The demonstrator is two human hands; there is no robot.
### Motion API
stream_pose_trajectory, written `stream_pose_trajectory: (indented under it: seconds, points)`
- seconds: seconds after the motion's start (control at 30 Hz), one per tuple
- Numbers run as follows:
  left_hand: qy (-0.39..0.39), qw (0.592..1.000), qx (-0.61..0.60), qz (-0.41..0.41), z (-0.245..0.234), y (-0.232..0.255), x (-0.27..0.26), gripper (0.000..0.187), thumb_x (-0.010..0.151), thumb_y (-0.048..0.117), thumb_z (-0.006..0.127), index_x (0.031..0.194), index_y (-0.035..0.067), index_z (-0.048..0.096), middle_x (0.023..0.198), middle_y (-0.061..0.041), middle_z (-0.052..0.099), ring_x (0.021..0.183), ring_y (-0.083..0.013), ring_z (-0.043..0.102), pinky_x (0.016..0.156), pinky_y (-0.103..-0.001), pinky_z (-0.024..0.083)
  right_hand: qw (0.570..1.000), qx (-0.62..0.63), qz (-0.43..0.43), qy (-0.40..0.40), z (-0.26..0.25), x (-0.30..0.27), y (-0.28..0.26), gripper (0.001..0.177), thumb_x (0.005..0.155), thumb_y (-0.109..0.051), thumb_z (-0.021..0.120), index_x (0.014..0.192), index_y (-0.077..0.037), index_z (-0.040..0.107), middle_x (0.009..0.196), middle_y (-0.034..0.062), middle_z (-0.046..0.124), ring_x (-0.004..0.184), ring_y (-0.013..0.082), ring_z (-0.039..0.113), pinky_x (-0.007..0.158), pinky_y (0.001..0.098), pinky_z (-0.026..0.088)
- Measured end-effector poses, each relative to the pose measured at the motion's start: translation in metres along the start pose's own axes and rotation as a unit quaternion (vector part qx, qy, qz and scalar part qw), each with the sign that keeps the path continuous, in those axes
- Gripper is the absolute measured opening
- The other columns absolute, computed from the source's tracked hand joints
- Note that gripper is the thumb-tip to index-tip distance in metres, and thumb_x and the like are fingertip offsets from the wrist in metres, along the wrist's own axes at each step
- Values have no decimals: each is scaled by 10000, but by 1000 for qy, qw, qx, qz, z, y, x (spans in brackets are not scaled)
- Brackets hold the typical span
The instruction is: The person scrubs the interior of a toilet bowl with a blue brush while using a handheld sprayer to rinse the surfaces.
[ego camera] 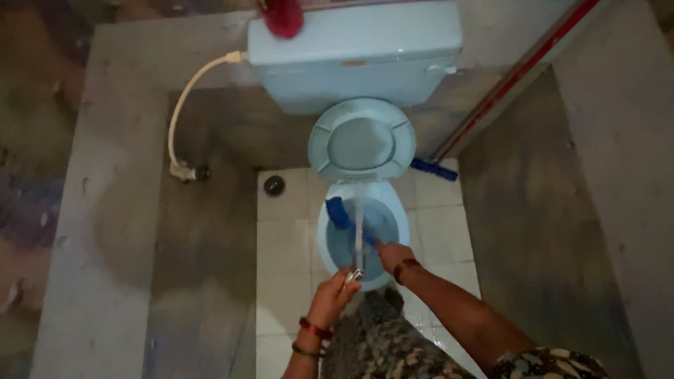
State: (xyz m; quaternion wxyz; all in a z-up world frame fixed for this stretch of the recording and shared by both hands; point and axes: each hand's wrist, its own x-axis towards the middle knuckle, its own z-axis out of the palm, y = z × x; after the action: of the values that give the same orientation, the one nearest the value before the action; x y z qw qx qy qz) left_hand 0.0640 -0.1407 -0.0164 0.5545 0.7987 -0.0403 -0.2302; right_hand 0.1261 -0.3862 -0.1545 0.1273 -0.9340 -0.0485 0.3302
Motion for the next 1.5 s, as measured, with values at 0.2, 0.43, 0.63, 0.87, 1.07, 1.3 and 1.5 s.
stream_pose_trajectory:
  seconds: [0.2,0.43,0.63,0.87,1.07,1.3,1.5]
  points:
    - [54,996,-22,-61,12,-18,19,455,958,315,643,1368,121,606,716,-39,664,608,-137,606,564,-296,477,1000,-28,7,5,-32,12,16,438,1031,-158,425,1468,-127,428,1103,223,706,935,383,711,744,501,585]
    - [67,996,-63,-10,5,6,31,488,968,291,654,1397,66,589,706,-43,627,599,-129,547,540,-293,454,997,12,71,34,-31,0,65,488,1023,-232,443,1504,-178,378,1176,225,650,955,380,693,776,492,585]
    - [14,999,-37,-34,20,26,30,430,978,328,656,1348,111,627,724,3,631,622,-94,582,553,-268,489,995,-2,79,63,-33,-4,113,470,1032,-154,405,1494,-237,448,1152,214,660,917,382,697,746,502,585]
    - [-13,996,-59,-70,43,22,28,427,996,371,622,1356,141,626,691,10,582,606,-93,542,554,-271,449,988,-43,96,116,-31,-12,121,327,1040,-226,502,1351,-146,564,1084,194,685,847,356,726,689,475,592]
    - [-50,995,-61,-62,59,35,33,392,1009,375,604,1301,116,642,716,17,584,628,-90,540,577,-275,456,972,19,170,161,-18,-33,133,348,1024,-248,524,1334,-92,549,1039,226,675,808,394,718,658,519,594]
    - [-84,994,-32,-59,68,29,40,410,1007,396,608,1293,104,643,742,-49,591,635,-156,539,599,-338,462,957,67,180,217,12,-74,161,303,1012,-257,581,1283,-128,613,997,234,692,831,417,712,702,520,598]
    - [-123,991,41,-14,71,-3,28,420,1009,418,616,1259,82,654,865,-79,708,774,-187,665,718,-353,525,938,83,214,258,39,-103,151,376,997,-312,611,1339,-156,600,1002,225,706,825,430,703,712,537,588]
